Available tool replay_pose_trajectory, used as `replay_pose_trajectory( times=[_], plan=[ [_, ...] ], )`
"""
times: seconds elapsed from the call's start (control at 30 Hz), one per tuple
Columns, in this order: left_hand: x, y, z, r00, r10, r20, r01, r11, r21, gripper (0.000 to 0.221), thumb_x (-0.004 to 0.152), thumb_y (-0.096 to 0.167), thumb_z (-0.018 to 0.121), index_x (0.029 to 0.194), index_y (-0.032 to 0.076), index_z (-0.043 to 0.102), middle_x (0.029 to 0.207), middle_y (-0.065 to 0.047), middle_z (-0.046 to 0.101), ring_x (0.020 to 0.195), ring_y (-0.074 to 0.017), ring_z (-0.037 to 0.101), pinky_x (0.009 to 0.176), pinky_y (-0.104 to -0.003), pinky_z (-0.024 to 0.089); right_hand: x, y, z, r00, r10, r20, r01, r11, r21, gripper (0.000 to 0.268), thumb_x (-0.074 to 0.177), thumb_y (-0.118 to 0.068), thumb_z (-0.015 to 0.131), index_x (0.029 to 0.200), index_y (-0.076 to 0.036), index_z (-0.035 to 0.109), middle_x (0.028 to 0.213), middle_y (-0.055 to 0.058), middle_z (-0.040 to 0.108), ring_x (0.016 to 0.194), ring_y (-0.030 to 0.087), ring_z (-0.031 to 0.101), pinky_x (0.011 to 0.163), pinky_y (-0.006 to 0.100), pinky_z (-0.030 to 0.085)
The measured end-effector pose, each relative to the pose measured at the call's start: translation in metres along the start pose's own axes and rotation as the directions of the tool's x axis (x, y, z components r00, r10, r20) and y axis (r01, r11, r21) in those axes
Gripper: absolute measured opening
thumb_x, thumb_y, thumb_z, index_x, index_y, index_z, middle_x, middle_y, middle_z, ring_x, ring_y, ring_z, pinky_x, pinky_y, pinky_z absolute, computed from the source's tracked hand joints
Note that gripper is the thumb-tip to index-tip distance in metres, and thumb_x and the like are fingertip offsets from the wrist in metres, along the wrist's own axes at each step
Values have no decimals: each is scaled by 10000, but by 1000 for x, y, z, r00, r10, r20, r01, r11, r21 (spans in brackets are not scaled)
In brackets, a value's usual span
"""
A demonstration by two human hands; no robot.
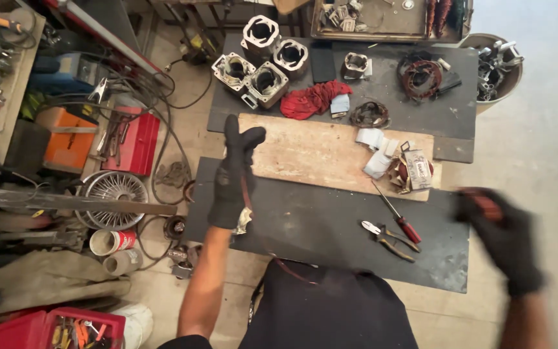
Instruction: Inspecting and repairing a red coiled electronic component using a screwdriver and pliers
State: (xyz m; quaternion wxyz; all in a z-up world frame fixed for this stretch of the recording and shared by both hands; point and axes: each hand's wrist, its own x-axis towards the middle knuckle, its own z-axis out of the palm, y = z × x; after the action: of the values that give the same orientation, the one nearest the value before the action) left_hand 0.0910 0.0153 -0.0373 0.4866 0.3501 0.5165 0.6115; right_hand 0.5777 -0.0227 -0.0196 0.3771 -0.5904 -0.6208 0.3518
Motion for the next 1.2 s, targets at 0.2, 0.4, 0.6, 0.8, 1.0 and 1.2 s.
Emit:
replay_pose_trajectory(
  times=[0.2, 0.4, 0.6, 0.8, 1.0, 1.2],
  plan=[
    [-17, 21, 33, 979, 134, 157, -203, 761, 616, 670, 1057, 227, 319, 1655, 141, 29, 1512, -25, 561, 1227, -142, 551, 1002, -267, 445, -1, -177, 187, 956, 201, 212, -262, 910, 320, 286, 822, -177, 859, 1080, -83, 781, 889, 132, 775, 844, 222, 716, 845, 382, 569],
    [-12, -3, 0, 857, 298, 421, -514, 556, 653, 760, 1031, 123, 415, 1649, 76, -26, 1591, -102, 493, 1407, -280, 533, 1119, -386, 474, 0, -201, 257, 884, 235, 405, -404, 819, 407, 279, 783, -187, 907, 963, -57, 737, 735, 99, 730, 673, 139, 641, 642, 254, 508],
    [-23, 58, -12, 789, 411, 456, -604, 384, 699, 684, 892, 10, 514, 1548, 85, 338, 1445, -63, 591, 1364, -274, 540, 1246, -485, 284, 6, -189, 250, 922, 133, 364, -268, 896, 353, 162, 895, -238, 785, 966, -93, 784, 632, 100, 729, 612, 156, 652, 646, 261, 499],
    [-45, 64, -17, 780, 282, 559, -622, 242, 745, 397, 931, 350, 584, 1314, 261, 637, 1086, 78, 712, 1113, -136, 666, 1213, -539, 197, 3, -188, 237, 931, 181, 317, -277, 915, 293, 130, 887, -221, 764, 946, -112, 805, 545, 75, 677, 542, 131, 553, 571, 245, 450],
    [-56, 75, 2, 809, 402, 428, -577, 405, 709, 87, 952, 296, 670, 1008, 232, 685, 710, 46, 626, 701, -177, 683, 1046, -450, 442, -1, -199, 222, 961, 212, 179, -240, 958, 157, 153, 875, -277, 810, 924, -132, 808, 501, 67, 647, 505, 144, 585, 573, 259, 492],
    [-65, 86, 24, 751, 544, 374, -640, 464, 613, 52, 925, 269, 751, 929, 241, 707, 601, 83, 530, 545, -153, 614, 842, -361, 554, -5, -204, 211, 975, 176, 139, -197, 968, 158, 134, 868, -181, 779, 989, -139, 816, 472, 67, 615, 506, 144, 575, 571, 249, 500]
  ],
)
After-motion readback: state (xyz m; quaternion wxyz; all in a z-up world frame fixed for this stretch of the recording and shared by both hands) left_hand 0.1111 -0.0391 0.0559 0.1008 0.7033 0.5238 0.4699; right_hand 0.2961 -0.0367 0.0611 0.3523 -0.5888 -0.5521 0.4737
